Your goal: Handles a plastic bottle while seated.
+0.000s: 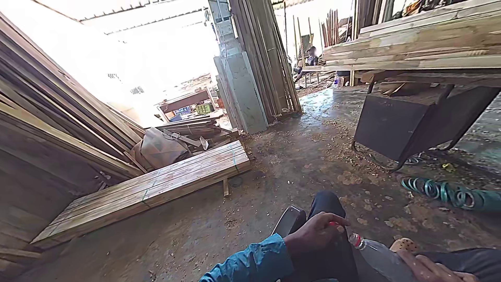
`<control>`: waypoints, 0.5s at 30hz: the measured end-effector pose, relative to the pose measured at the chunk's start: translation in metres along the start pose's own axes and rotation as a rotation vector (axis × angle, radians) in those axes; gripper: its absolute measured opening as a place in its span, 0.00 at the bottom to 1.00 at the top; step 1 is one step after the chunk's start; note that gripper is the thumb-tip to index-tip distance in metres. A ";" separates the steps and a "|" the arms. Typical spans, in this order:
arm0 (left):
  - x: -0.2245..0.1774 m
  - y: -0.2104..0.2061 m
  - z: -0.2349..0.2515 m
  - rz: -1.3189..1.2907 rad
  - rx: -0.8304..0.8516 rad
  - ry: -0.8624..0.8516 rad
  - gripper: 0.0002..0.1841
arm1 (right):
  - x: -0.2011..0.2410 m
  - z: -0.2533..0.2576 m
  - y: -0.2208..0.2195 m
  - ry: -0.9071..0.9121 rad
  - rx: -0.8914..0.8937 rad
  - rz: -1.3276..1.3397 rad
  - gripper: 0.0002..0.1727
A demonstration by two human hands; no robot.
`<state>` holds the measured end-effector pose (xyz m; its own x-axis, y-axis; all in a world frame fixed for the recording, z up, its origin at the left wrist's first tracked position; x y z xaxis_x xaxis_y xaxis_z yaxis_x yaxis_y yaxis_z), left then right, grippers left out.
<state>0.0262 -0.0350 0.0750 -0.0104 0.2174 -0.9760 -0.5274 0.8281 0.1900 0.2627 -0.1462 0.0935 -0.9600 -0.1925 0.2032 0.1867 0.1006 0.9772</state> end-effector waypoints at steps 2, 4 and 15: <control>0.001 0.001 0.000 -0.022 0.027 -0.021 0.20 | 0.001 0.000 -0.001 -0.006 0.018 0.007 0.39; 0.002 0.003 -0.001 -0.008 0.042 -0.024 0.22 | 0.000 0.001 0.000 -0.015 0.036 0.006 0.39; -0.002 -0.006 0.000 -0.301 0.002 0.053 0.23 | -0.003 0.002 -0.002 -0.032 0.022 -0.025 0.40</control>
<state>0.0298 -0.0406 0.0753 0.1020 -0.0652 -0.9926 -0.5119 0.8522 -0.1086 0.2644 -0.1444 0.0906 -0.9706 -0.1642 0.1759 0.1578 0.1178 0.9804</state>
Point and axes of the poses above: each hand's wrist, its own z-axis towards the middle knuckle, its own y-axis out of the back of the hand, x = y × z, the point moved 3 cm from there along z, towards the middle knuckle, and after that the axes turned 14 degrees about x, right-handed, at the moved point
